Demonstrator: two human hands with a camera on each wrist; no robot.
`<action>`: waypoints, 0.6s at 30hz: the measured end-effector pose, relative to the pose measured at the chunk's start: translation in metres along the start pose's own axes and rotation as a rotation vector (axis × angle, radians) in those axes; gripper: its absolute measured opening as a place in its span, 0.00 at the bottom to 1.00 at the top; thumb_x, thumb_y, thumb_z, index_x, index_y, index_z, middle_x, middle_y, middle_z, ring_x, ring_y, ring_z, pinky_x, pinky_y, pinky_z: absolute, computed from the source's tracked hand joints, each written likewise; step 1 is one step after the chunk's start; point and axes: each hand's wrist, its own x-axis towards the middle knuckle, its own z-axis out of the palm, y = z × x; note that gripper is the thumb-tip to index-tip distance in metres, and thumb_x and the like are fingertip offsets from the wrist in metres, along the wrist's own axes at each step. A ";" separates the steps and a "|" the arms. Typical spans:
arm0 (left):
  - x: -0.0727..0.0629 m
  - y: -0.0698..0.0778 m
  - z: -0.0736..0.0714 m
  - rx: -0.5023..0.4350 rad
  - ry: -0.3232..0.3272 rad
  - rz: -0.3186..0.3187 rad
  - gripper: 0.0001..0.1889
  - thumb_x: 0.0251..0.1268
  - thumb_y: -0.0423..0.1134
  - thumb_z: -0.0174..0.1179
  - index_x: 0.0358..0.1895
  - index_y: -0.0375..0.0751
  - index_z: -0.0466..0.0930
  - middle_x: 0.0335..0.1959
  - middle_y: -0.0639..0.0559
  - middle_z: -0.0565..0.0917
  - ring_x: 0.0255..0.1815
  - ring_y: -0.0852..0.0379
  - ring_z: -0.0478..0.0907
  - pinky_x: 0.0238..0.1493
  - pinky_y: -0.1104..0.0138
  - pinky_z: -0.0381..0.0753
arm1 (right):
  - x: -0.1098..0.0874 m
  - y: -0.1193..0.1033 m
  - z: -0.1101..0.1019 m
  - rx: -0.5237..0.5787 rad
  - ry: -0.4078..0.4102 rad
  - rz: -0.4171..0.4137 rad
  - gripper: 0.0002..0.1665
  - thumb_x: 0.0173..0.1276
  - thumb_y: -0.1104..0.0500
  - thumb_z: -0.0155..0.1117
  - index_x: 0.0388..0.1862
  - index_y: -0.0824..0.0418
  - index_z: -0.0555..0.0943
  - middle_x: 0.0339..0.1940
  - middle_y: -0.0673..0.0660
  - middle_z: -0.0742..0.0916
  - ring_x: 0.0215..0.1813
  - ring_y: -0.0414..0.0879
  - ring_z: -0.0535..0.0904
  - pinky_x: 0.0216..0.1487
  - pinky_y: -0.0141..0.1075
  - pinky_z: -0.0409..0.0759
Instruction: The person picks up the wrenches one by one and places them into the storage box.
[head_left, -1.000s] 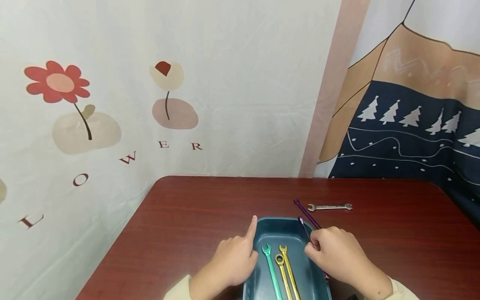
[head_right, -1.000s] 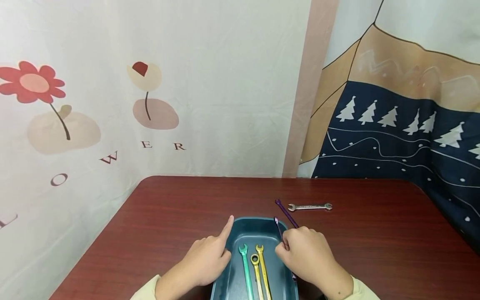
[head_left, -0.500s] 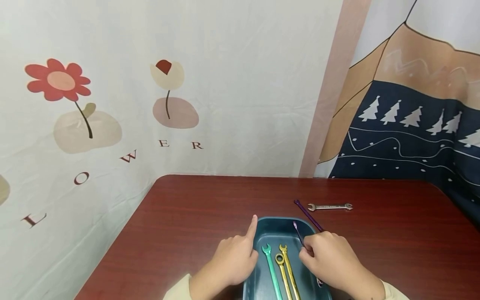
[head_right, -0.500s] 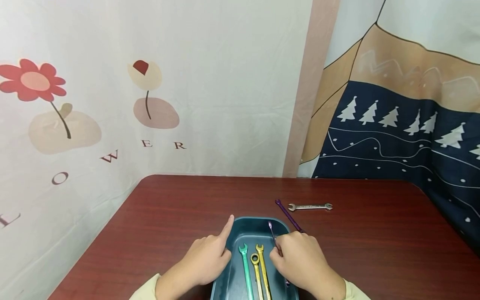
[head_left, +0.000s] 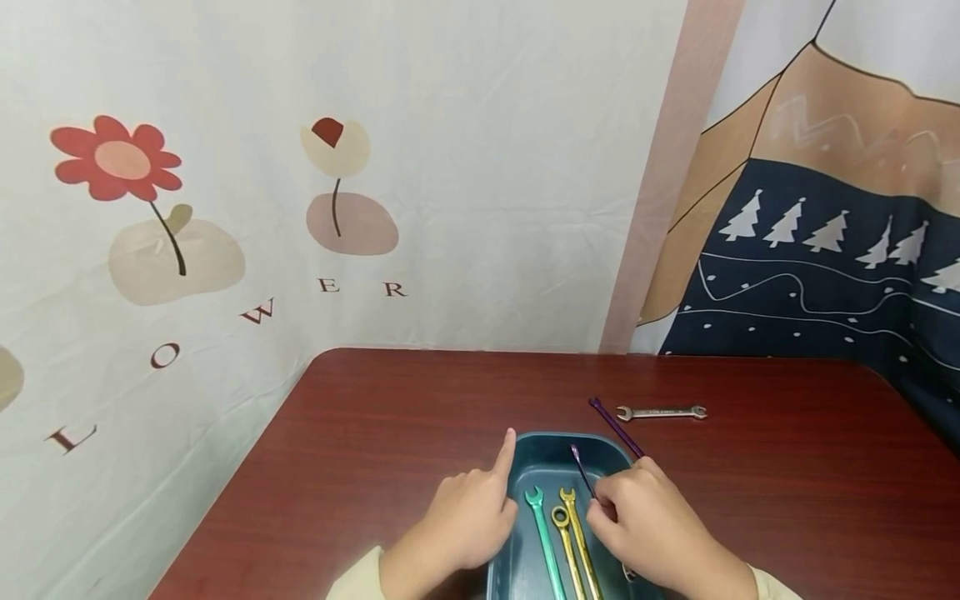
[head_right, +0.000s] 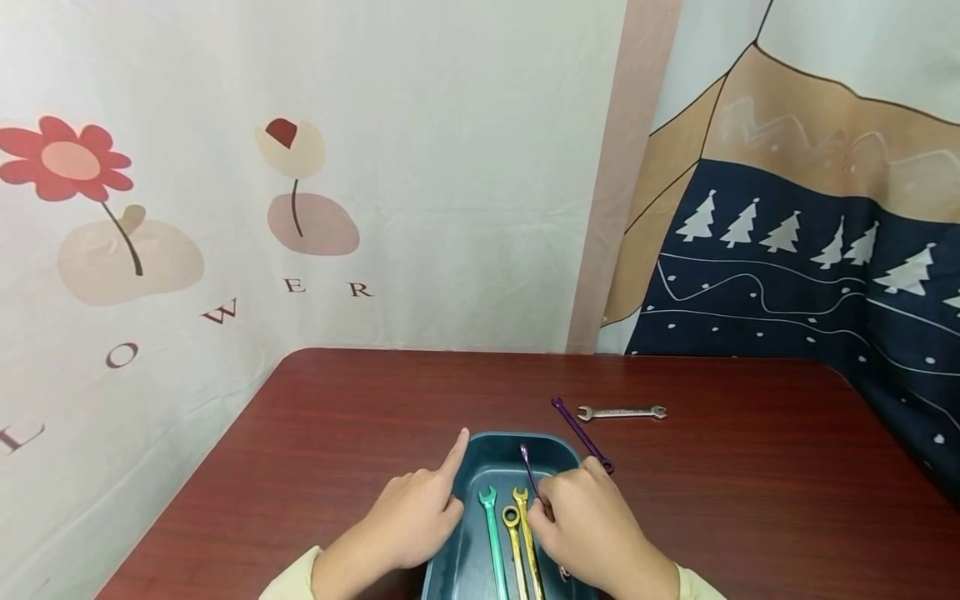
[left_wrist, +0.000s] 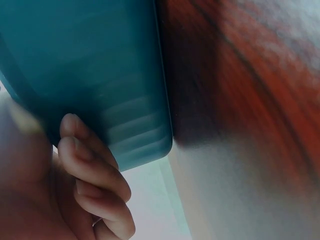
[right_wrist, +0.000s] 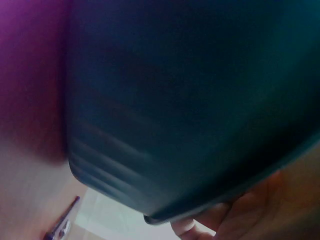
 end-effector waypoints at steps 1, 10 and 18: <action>0.000 0.000 0.000 0.001 0.002 0.000 0.44 0.69 0.43 0.53 0.83 0.50 0.39 0.09 0.59 0.69 0.09 0.59 0.61 0.14 0.64 0.58 | 0.000 0.000 0.001 0.004 0.002 -0.012 0.30 0.60 0.60 0.65 0.06 0.44 0.62 0.07 0.34 0.56 0.14 0.30 0.52 0.37 0.32 0.62; 0.000 -0.001 0.001 -0.003 -0.003 -0.003 0.44 0.69 0.44 0.53 0.83 0.50 0.38 0.09 0.59 0.69 0.09 0.58 0.61 0.14 0.64 0.58 | 0.000 0.000 0.010 0.059 -0.048 -0.005 0.29 0.61 0.62 0.64 0.07 0.46 0.60 0.09 0.35 0.54 0.16 0.30 0.49 0.28 0.27 0.61; 0.001 -0.001 0.000 -0.003 -0.005 0.000 0.44 0.69 0.44 0.53 0.83 0.51 0.38 0.09 0.58 0.69 0.09 0.58 0.61 0.14 0.64 0.59 | 0.001 0.001 0.014 0.057 -0.051 -0.008 0.29 0.60 0.61 0.64 0.07 0.46 0.60 0.08 0.36 0.55 0.15 0.30 0.50 0.25 0.27 0.57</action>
